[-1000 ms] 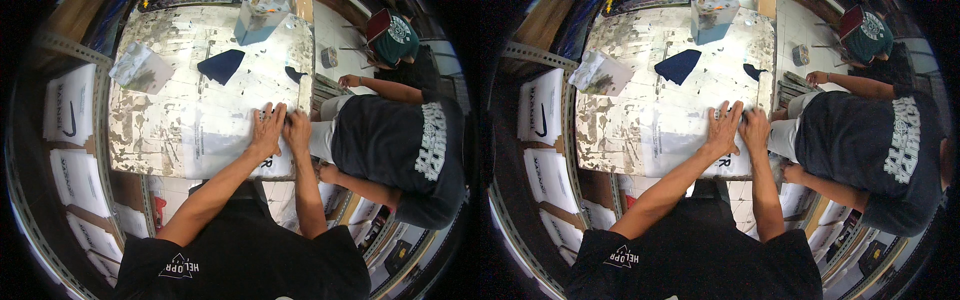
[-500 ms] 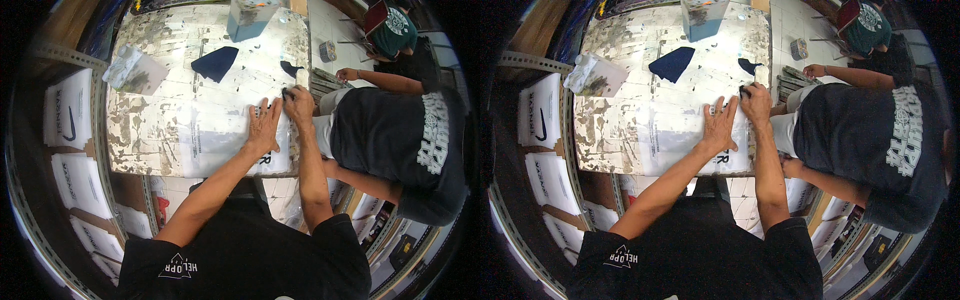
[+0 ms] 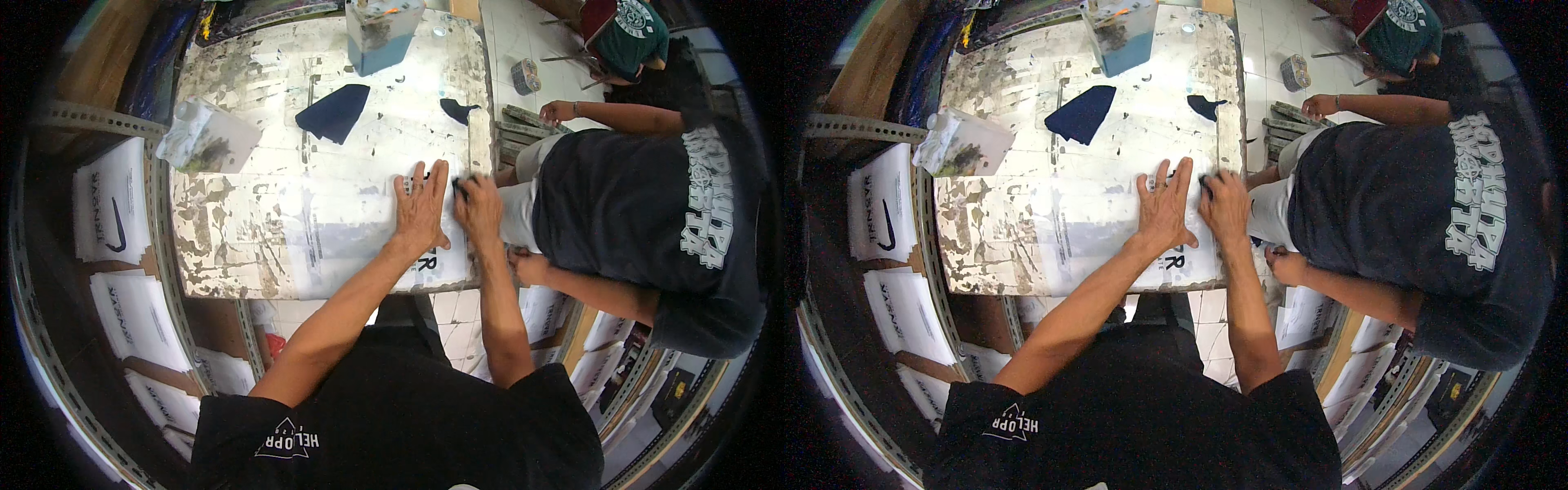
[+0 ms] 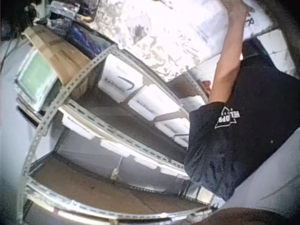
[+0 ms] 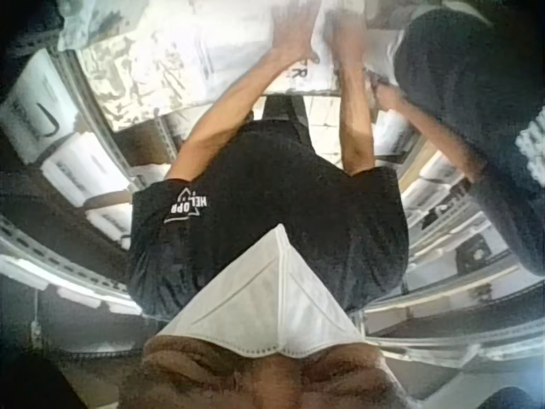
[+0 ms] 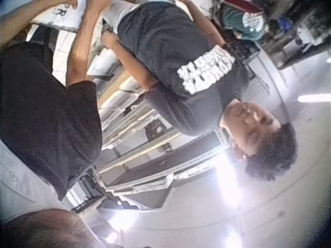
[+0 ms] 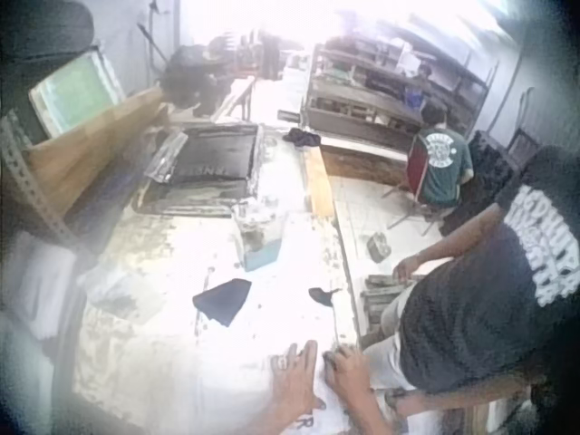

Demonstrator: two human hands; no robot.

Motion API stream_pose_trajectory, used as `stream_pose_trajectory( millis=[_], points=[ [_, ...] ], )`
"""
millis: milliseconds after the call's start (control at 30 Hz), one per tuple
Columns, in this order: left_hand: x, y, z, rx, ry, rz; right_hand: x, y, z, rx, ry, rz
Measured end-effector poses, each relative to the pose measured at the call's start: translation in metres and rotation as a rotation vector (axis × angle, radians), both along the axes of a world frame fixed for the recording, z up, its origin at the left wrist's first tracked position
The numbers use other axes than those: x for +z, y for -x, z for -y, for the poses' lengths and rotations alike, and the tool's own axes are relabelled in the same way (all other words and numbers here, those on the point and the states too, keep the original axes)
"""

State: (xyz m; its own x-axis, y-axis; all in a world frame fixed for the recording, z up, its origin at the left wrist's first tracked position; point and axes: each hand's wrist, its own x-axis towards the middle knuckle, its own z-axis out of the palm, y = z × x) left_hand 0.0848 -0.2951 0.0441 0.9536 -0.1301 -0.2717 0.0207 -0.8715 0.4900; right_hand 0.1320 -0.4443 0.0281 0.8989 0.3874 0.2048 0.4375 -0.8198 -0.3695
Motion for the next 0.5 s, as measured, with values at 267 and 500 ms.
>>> stream_pose_trajectory(
  millis=[267,500],
  points=[
    [0.002,-0.001,-0.003,-0.005,-0.031,-0.026,0.01,-0.014,0.005,0.064,0.064,-0.193],
    [-0.001,0.0,0.001,0.009,0.023,0.02,0.009,-0.058,0.014,-0.024,-0.087,-0.003]
  ],
)
